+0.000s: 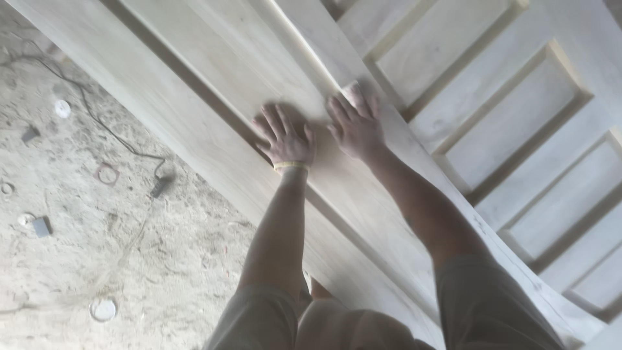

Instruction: The person sands a large wooden door with a sanding block, moving across the flat surfaces and recessed panels. The person repeatedly rubs the sanding block over the door's surface to smooth it.

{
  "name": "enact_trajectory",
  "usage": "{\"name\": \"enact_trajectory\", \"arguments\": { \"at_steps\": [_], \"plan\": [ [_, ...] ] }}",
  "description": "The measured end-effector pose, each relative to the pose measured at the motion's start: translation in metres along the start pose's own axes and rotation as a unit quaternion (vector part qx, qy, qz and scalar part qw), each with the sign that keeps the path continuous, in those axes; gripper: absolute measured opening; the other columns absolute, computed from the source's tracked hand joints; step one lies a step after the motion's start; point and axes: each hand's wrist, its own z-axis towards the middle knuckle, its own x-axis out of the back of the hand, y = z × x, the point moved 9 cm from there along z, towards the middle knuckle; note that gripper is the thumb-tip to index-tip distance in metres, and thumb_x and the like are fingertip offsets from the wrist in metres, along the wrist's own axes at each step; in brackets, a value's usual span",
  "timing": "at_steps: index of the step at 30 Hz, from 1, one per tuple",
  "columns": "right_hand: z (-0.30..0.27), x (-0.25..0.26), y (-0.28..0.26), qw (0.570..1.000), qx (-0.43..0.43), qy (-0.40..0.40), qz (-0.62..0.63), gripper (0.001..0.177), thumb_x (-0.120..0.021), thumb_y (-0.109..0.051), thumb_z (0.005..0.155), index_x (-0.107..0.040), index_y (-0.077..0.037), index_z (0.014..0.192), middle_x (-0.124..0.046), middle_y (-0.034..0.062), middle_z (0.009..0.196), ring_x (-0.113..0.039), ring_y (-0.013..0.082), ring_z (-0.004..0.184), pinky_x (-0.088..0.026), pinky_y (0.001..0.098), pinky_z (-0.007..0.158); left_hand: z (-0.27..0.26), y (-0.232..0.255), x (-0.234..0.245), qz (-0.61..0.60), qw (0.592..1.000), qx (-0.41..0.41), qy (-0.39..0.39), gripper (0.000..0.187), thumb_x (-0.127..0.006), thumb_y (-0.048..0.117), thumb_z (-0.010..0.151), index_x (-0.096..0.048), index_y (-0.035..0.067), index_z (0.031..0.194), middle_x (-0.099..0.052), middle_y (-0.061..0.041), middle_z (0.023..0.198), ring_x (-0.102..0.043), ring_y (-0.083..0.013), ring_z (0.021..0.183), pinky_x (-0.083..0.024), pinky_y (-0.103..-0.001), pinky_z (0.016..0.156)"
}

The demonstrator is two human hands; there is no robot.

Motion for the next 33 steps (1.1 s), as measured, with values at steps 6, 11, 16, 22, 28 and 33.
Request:
{"name": "enact_trajectory", "arguments": {
  "at_steps": [6, 11, 16, 22, 28, 33],
  "plan": [
    [0.070, 0.032, -0.032, 0.999, 0.008, 0.038, 0.031, 0.065, -0.040, -0.053, 0.106, -0.029, -0.022, 0.162, -0.027, -0.0028, 0.168, -0.008, 0.0274, 0.158, 0.004, 0.0662, 0.121, -0.003, -0.002, -0.006, 0.012, 1.000, 0.001, 0.000, 0.092, -0.040, 0.061, 0.099, -0.003, 0.010, 0.166, 0.007, -0.017, 0.172, 0.009, -0.0447, 0.156, -0.018, -0.077, 0.117],
    [-0.106, 0.002, 0.026, 0.998, 0.007, 0.055, -0.005, 0.066, -0.048, -0.053, 0.104, -0.038, -0.021, 0.161, -0.032, 0.0010, 0.169, -0.012, 0.0299, 0.159, -0.009, 0.0644, 0.124, 0.002, 0.001, -0.009, -0.005, 1.000, 0.006, -0.028, 0.090, -0.036, 0.060, 0.099, 0.001, 0.014, 0.166, 0.009, -0.015, 0.173, 0.009, -0.0431, 0.158, -0.020, -0.076, 0.117],
    [-0.355, -0.056, 0.106, 0.976, -0.094, -0.192, -0.049, 0.066, -0.037, -0.059, 0.097, -0.031, -0.030, 0.156, -0.022, -0.0043, 0.168, -0.006, 0.0259, 0.157, -0.004, 0.0618, 0.121, -0.007, 0.001, -0.013, 0.027, 1.000, -0.013, 0.001, 0.089, -0.030, 0.063, 0.102, 0.002, 0.010, 0.166, 0.011, -0.019, 0.171, 0.009, -0.0453, 0.155, -0.019, -0.077, 0.116],
    [-0.290, -0.042, 0.104, 0.970, -0.067, -0.230, -0.046, 0.065, -0.033, -0.062, 0.098, -0.027, -0.034, 0.157, -0.019, -0.0088, 0.167, -0.006, 0.0230, 0.155, 0.000, 0.0626, 0.121, 0.012, 0.005, -0.018, 0.021, 1.000, -0.008, -0.010, 0.088, -0.027, 0.063, 0.100, 0.002, 0.012, 0.166, 0.008, -0.018, 0.172, 0.007, -0.0472, 0.156, -0.017, -0.078, 0.115],
    [-0.029, -0.015, 0.019, 0.998, -0.006, -0.057, 0.001, 0.070, -0.032, -0.061, 0.100, -0.025, -0.026, 0.160, -0.023, -0.0038, 0.167, -0.006, 0.0254, 0.155, 0.007, 0.0642, 0.118, 0.008, -0.001, -0.019, 0.007, 1.000, 0.000, -0.013, 0.091, -0.031, 0.065, 0.098, 0.000, 0.013, 0.166, 0.006, -0.017, 0.172, 0.006, -0.0467, 0.156, -0.016, -0.079, 0.114],
    [0.182, 0.043, -0.051, 0.999, 0.018, 0.036, 0.028, 0.069, -0.029, -0.061, 0.105, -0.026, -0.024, 0.164, -0.026, -0.0027, 0.169, -0.005, 0.0273, 0.158, 0.009, 0.0646, 0.121, 0.009, -0.001, -0.023, -0.015, 0.999, -0.003, -0.041, 0.093, -0.035, 0.062, 0.094, -0.004, 0.011, 0.165, 0.006, -0.019, 0.172, 0.007, -0.0490, 0.156, -0.019, -0.078, 0.112]
  ]
}}
